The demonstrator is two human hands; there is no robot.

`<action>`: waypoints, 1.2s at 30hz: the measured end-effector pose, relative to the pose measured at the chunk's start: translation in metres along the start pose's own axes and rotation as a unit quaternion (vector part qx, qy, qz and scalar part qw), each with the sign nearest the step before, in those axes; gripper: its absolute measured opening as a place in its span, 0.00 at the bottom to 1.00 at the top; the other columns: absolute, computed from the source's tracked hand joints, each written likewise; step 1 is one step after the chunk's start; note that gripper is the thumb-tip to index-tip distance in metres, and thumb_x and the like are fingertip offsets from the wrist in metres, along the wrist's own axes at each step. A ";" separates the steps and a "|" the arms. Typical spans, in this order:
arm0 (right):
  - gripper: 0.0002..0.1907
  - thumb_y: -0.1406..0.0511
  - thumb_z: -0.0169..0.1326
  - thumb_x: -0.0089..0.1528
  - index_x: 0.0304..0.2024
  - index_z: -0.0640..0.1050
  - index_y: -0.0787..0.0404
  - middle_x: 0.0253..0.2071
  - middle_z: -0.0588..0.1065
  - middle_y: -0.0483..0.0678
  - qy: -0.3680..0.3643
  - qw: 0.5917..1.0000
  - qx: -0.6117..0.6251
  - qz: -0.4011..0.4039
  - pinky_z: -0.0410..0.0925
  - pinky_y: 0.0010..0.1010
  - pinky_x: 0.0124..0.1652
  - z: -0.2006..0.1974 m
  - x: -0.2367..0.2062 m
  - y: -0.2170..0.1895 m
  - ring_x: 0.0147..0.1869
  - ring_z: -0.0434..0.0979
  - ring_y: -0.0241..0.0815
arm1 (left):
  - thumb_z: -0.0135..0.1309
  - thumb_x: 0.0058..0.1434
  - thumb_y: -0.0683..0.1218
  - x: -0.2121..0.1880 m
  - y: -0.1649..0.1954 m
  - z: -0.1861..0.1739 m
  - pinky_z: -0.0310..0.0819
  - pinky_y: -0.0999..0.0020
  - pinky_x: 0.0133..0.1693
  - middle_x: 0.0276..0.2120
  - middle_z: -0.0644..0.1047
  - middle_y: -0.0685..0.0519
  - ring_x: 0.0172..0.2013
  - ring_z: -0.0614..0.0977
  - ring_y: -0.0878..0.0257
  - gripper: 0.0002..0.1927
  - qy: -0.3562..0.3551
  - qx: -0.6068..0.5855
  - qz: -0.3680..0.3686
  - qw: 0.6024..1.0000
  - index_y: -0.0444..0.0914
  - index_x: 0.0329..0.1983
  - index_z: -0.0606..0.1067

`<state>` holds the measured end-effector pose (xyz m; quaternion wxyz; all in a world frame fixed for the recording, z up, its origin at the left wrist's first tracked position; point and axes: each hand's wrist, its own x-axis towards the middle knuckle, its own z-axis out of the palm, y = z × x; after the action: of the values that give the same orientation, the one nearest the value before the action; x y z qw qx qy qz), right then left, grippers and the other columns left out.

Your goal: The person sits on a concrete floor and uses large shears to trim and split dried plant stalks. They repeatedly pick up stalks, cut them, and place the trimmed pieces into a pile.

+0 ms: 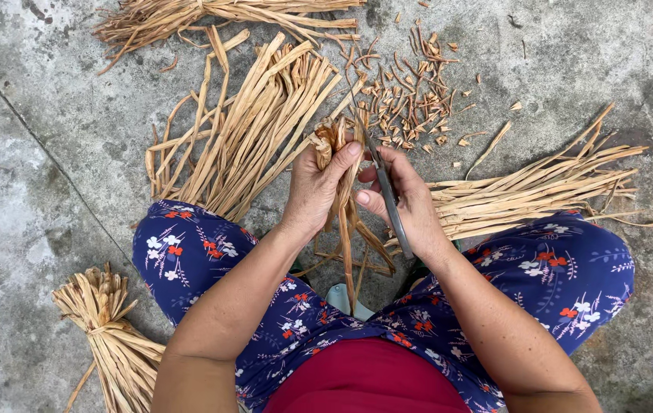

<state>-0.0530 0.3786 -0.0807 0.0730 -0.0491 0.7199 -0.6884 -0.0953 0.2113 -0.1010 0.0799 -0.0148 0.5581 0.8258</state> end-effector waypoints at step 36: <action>0.22 0.64 0.65 0.65 0.57 0.73 0.63 0.33 0.73 0.40 0.125 0.989 0.070 -0.029 0.65 0.19 0.33 -0.008 0.003 -0.003 0.34 0.71 0.27 | 0.55 0.68 0.50 -0.001 0.006 0.004 0.82 0.74 0.34 0.32 0.83 0.54 0.32 0.84 0.67 0.12 -0.068 0.066 -0.096 0.991 0.38 0.48 0.77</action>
<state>-0.0577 0.3858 -0.0772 -0.0345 0.0214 0.6718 -0.7397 -0.0946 0.2130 -0.0938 0.1972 -0.0071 0.6010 0.7746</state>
